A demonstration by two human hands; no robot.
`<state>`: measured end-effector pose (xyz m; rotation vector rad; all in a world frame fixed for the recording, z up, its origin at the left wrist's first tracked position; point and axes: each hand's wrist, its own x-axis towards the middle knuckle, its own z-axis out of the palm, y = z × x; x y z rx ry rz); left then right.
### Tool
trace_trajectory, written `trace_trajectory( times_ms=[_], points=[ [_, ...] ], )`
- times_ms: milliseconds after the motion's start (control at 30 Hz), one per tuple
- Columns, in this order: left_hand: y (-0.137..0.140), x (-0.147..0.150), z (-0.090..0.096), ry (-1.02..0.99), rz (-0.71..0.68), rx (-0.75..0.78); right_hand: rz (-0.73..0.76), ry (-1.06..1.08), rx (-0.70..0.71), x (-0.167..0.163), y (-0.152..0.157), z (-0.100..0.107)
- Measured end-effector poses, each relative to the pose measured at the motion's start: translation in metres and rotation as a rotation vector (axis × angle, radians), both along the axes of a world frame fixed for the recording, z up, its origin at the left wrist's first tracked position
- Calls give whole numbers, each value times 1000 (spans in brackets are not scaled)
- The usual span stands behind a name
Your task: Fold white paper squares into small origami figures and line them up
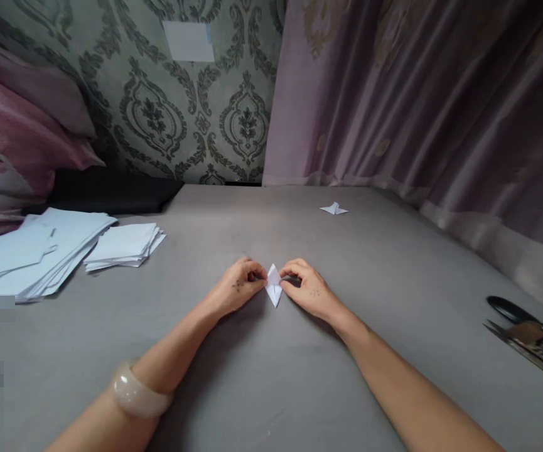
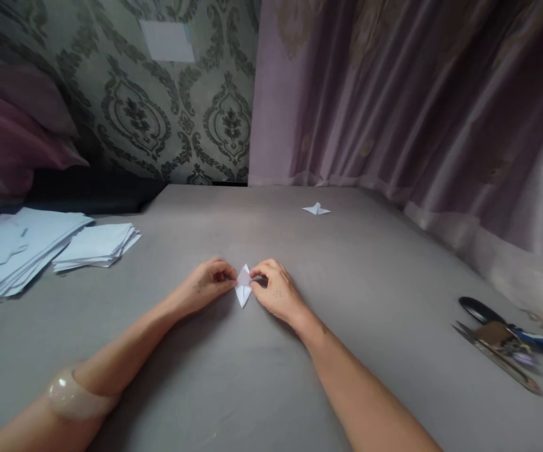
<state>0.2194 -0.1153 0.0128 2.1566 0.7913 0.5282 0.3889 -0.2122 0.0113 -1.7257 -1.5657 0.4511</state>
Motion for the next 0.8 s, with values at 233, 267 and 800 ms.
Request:
trace_trajectory(
  times_ms=[233,267,800],
  points=[
    [-1,-1,8,57,-46,9,-52,-41,17,-5,1,-1],
    [-1,-1,10,69,-53,1,-62,-40,16,-6,2,-1],
    [3,1,9,82,-46,-20,-145,-9,-60,-8,7,0]
  ],
)
